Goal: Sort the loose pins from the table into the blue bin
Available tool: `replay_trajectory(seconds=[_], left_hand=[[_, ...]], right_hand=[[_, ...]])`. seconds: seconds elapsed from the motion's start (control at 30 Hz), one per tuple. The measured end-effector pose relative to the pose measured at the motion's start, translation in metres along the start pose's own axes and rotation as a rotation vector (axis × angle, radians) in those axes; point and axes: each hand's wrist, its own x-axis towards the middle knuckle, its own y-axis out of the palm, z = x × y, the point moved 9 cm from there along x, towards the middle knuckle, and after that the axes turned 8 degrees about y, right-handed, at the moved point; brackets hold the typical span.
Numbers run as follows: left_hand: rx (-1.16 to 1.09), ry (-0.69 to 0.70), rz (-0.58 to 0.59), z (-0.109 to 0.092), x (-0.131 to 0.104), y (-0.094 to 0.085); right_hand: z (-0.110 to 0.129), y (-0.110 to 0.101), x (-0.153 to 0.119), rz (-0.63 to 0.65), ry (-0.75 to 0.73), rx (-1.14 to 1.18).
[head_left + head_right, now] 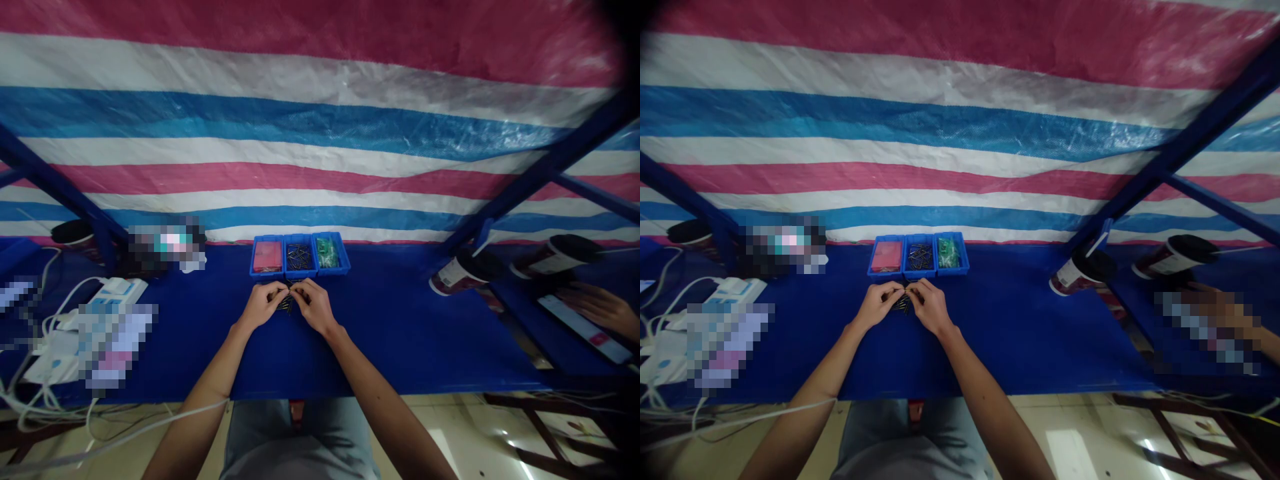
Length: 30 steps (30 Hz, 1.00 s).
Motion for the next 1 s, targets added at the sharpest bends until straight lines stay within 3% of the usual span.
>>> replay_trajectory(seconds=[1.0], left_hand=[[-0.013,-0.002,-0.028,0.0012,-0.0001,-0.0014]], right_hand=[[-0.0045,0.0022,0.0031,0.027,0.020,-0.017]])
